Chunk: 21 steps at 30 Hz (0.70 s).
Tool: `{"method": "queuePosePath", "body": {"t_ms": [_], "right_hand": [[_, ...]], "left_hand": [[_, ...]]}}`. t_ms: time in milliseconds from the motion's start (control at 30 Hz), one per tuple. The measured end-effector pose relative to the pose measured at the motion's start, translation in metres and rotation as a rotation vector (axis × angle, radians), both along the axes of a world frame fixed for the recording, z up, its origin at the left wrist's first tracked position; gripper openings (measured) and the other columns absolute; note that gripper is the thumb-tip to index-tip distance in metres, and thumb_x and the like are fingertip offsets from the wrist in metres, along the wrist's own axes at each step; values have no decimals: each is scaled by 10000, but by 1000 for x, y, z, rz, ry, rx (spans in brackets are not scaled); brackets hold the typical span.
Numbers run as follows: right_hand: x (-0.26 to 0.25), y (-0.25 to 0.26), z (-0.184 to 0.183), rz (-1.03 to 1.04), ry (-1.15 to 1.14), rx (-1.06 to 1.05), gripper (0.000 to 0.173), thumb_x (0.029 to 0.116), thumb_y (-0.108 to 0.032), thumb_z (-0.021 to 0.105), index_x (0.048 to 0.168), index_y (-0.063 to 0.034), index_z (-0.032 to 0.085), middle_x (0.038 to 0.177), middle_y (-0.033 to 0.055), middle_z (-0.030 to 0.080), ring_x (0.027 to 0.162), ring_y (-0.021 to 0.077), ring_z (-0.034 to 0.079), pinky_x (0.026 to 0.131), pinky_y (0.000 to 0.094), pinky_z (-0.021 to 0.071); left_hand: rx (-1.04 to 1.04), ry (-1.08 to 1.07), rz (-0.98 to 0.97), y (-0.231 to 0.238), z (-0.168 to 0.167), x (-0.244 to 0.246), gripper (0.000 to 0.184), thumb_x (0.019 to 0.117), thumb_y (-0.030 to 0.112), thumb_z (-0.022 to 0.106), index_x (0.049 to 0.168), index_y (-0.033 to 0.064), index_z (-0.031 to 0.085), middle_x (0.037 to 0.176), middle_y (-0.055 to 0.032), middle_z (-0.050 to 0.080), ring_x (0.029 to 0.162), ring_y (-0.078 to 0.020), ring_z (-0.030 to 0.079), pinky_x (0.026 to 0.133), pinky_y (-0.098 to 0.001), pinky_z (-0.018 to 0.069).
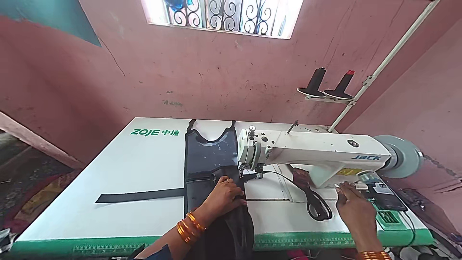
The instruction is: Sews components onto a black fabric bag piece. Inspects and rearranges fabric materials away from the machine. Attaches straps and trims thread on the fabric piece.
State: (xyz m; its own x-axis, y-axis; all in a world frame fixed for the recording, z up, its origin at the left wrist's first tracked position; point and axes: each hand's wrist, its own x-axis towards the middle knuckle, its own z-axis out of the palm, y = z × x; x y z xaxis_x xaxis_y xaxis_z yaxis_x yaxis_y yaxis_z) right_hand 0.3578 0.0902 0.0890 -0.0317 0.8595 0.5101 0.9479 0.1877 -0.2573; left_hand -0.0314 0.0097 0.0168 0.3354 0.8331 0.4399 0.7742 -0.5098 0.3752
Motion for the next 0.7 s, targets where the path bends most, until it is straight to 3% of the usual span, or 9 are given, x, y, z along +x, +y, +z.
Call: {"method": "queuePosePath", "body": {"t_ms": [300,433,500,600,700], "right_hand": [[3,4,11,14,-1,18,254,994,31,548,1176,126,698,1279,337,647,1237,529,602,1029,680,447],[1,0,4,77,58,81,257,970,22,586,1173,146,686,1278,360,634,1251,555,577,1062,674,427],[-8,-11,-3,158,93,177,232,940,18,604,1110,139,705,1224,342,663,1200,533,616,1028,637,482],[-36,-32,-19,275,153,234,204,904,-9,613,1023,85,750,1117,255,724,1065,418,706,935,524,576],[-47,-41,-29,235,96,213,200,851,-11,629,976,51,772,997,212,742,919,394,719,821,503,594]], "left_hand": [[-82,39,48,32,7,-13,371,939,454,684,1007,108,796,815,-92,737,872,-279,704,1056,-538,411],[-53,43,51,33,6,-14,367,928,455,690,993,111,800,788,-89,731,832,-282,704,1032,-545,431],[-54,30,46,35,5,-14,357,931,444,688,990,110,801,781,-86,729,812,-280,701,1027,-552,433],[-63,-5,43,33,5,-15,302,944,374,677,983,101,800,807,-85,729,850,-288,698,1031,-558,430],[55,-76,28,16,22,6,189,931,230,679,921,83,798,894,-91,745,940,-301,708,898,-499,546]]}}
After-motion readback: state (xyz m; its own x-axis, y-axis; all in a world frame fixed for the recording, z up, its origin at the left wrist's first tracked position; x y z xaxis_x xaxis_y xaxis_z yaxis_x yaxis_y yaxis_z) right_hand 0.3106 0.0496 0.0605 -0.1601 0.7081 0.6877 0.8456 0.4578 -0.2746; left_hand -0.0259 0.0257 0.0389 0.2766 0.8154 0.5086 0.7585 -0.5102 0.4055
